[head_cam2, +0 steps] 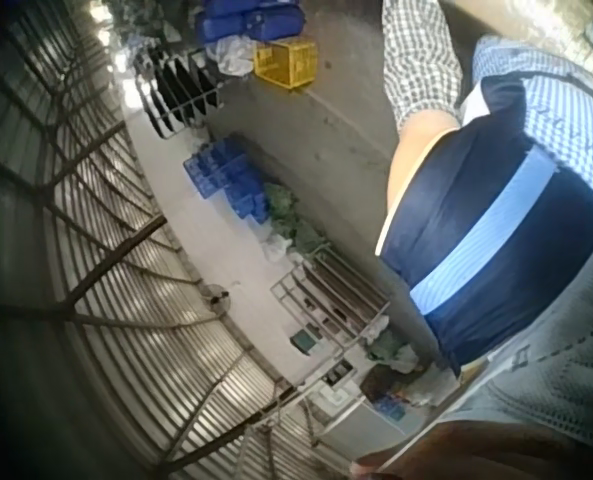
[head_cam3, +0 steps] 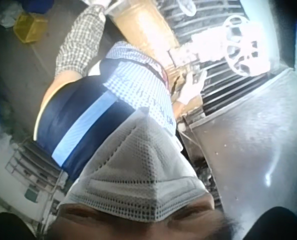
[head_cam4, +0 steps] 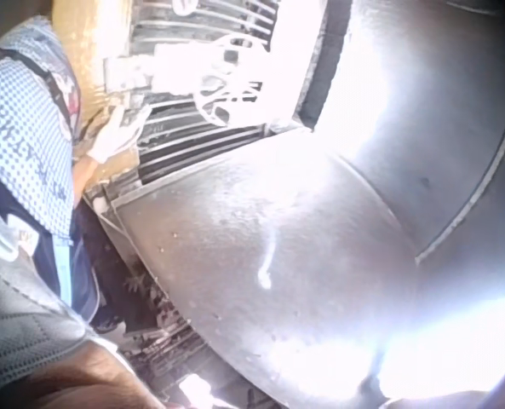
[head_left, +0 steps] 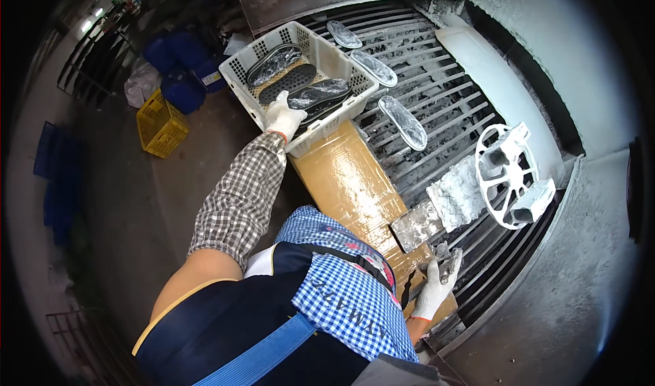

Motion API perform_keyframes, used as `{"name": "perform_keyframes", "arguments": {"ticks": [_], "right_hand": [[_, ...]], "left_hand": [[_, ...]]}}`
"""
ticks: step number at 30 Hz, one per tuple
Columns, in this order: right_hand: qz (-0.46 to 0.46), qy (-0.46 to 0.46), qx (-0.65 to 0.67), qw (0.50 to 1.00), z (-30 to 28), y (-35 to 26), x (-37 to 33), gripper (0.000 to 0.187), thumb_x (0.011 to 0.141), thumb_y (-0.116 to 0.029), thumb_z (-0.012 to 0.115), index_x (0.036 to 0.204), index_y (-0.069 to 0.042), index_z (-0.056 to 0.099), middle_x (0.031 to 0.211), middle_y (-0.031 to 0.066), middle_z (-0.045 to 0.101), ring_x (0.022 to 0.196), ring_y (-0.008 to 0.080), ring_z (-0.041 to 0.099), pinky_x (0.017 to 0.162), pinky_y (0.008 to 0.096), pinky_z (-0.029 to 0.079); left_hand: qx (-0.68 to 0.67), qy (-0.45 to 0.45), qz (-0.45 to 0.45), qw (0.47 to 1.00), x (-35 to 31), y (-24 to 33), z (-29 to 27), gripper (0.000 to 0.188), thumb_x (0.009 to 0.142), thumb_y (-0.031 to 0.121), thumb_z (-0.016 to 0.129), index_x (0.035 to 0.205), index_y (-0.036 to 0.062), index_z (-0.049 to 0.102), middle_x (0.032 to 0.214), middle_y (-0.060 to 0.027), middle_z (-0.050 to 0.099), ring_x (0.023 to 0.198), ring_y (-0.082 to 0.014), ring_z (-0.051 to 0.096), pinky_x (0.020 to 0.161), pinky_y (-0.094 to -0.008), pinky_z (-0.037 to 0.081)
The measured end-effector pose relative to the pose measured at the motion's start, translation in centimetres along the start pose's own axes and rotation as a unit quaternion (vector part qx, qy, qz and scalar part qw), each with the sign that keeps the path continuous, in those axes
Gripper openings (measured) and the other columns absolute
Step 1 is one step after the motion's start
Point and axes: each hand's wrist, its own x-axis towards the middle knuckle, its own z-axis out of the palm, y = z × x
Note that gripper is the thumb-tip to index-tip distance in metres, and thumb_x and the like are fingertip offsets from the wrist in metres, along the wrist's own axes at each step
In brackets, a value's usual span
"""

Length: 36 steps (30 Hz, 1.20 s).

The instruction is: The person sprays a white coating onto various plastic objects, including a wheel-like part and a shoe sole, using a spray gun. The person picks up each item from a white basket, sprays it thoroughly, and places it on a metal grate to dry.

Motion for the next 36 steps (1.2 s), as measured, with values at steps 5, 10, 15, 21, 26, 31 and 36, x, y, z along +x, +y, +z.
{"name": "perform_keyframes", "arguments": {"ticks": [5, 10, 15, 21, 26, 31, 36], "right_hand": [[-0.019, 0.027, 0.002, 0.999, -0.7, 1.0, 0.0, 0.072, 0.092, -0.003, 0.068, 0.16, 0.002, 0.044, 0.133, 0.0127, 0.061, 0.109, 0.0197, 0.062, 0.1, 0.0333, 0.051], [-0.001, 0.027, -0.025, 0.999, -1.7, 2.3, 0.0, 0.07, 0.093, -0.002, 0.067, 0.159, 0.001, 0.045, 0.137, 0.0138, 0.059, 0.115, 0.0217, 0.061, 0.102, 0.0348, 0.05], [-0.001, 0.048, 0.026, 0.998, -2.2, 1.5, -0.5, 0.069, 0.097, -0.004, 0.069, 0.16, 0.0, 0.044, 0.142, 0.0146, 0.055, 0.116, 0.0206, 0.062, 0.095, 0.0327, 0.055], [-0.018, 0.029, 0.058, 0.998, -1.1, -1.5, -0.1, 0.076, 0.098, -0.003, 0.068, 0.166, -0.002, 0.034, 0.152, 0.0147, 0.054, 0.118, 0.0192, 0.062, 0.091, 0.0322, 0.059], [-0.038, -0.029, 0.067, 0.997, 0.7, -1.8, -0.6, 0.079, 0.1, -0.01, 0.07, 0.166, 0.003, 0.03, 0.169, 0.0182, 0.038, 0.152, 0.0252, 0.041, 0.124, 0.0353, 0.035], [-0.008, -0.104, 0.0, 0.995, 1.8, -2.7, -1.2, 0.084, 0.097, -0.015, 0.07, 0.169, -0.006, 0.027, 0.131, 0.0162, 0.068, 0.113, 0.0218, 0.067, 0.102, 0.0351, 0.053], [-0.193, -0.122, -0.086, 0.97, 2.3, -3.4, -0.6, 0.084, 0.096, -0.014, 0.065, 0.17, -0.012, 0.026, 0.141, 0.0303, 0.062, 0.124, 0.0443, 0.066, 0.107, 0.0461, 0.053]], "left_hand": [[-0.466, -0.068, -0.181, 0.863, 2.7, -0.7, 2.2, 0.032, 0.092, 0.016, 0.077, 0.12, 0.0036, 0.067, 0.102, -0.0116, 0.07, 0.062, -0.0174, 0.059, 0.049, -0.0298, 0.048], [-0.57, -0.083, -0.228, 0.785, 5.7, -3.2, 3.9, 0.012, 0.093, 0.007, 0.069, 0.105, 0.0037, 0.067, 0.087, -0.0127, 0.068, 0.055, -0.0243, 0.06, 0.045, -0.0339, 0.046], [-0.614, -0.083, -0.089, 0.78, 1.8, 0.5, -3.3, 0.031, 0.092, 0.008, 0.066, 0.122, 0.0031, 0.066, 0.096, -0.0118, 0.07, 0.063, -0.0238, 0.062, 0.045, -0.0329, 0.045], [-0.553, -0.257, -0.097, 0.786, -8.1, 8.1, -7.6, 0.045, 0.093, 0.011, 0.06, 0.137, 0.0018, 0.061, 0.11, -0.0086, 0.072, 0.069, -0.0173, 0.062, 0.045, -0.0253, 0.045], [-0.516, -0.427, -0.168, 0.723, -14.9, 9.8, -2.5, 0.037, 0.099, 0.016, 0.061, 0.13, -0.0025, 0.064, 0.095, -0.01, 0.07, 0.057, -0.0165, 0.055, 0.045, -0.0265, 0.045], [-0.474, -0.558, -0.214, 0.647, -19.5, 12.9, 2.0, 0.029, 0.104, 0.02, 0.059, 0.117, -0.0044, 0.067, 0.083, -0.0109, 0.067, 0.056, -0.0176, 0.056, 0.047, -0.0282, 0.047], [-0.447, -0.609, -0.201, 0.624, -22.3, 14.9, 5.6, 0.032, 0.105, 0.021, 0.057, 0.121, -0.0053, 0.065, 0.087, -0.0126, 0.068, 0.059, -0.0186, 0.059, 0.047, -0.0297, 0.048]]}}
